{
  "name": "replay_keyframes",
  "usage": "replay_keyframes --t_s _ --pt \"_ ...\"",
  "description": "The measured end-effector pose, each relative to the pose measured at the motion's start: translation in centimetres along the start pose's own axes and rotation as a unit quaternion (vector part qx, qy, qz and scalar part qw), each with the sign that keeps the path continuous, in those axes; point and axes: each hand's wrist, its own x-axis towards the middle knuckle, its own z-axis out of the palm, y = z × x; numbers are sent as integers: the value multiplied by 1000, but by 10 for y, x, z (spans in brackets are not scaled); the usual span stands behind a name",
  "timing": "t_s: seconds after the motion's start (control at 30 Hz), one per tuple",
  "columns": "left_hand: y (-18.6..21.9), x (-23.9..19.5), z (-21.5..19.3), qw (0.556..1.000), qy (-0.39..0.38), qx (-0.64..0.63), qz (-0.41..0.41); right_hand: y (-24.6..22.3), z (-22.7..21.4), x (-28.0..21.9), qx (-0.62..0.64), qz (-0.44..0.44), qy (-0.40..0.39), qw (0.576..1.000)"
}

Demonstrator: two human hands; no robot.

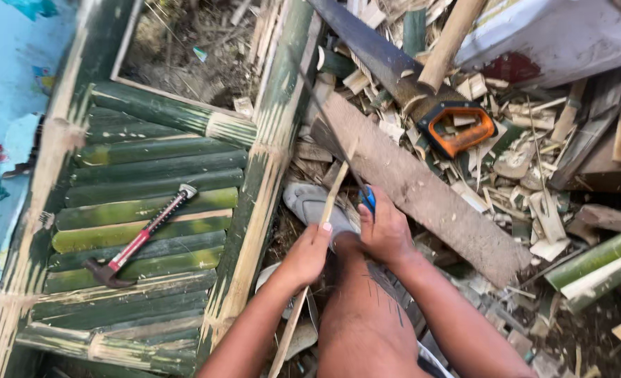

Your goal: The person sits on the ground and uses a hand saw to cut a bamboo pole, then uses a knife to shape the end into a rounded point. They then use a hammer to drive nails into the bamboo piece, securing it to a bamboo frame.

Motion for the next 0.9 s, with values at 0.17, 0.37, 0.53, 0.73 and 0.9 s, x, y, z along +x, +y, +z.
replay_keyframes --t_s 0.17,0.37,0.53,0.73,0.9 --pt "34 4 -5 932 -59 -78 -348 -4 -5 2 49 -114 7 992" --pt "61 4 -9 998 -3 24 -55 35 20 0 -55 159 -105 980" --pt "54 0 -3 984 -27 113 -133 49 25 -31 99 255 -108 956" --pt "67 20 6 979 -33 117 -163 5 -16 -4 270 234 9 934" --pt "82 33 2 981 -27 117 -151 11 -6 3 456 -28 208 865"
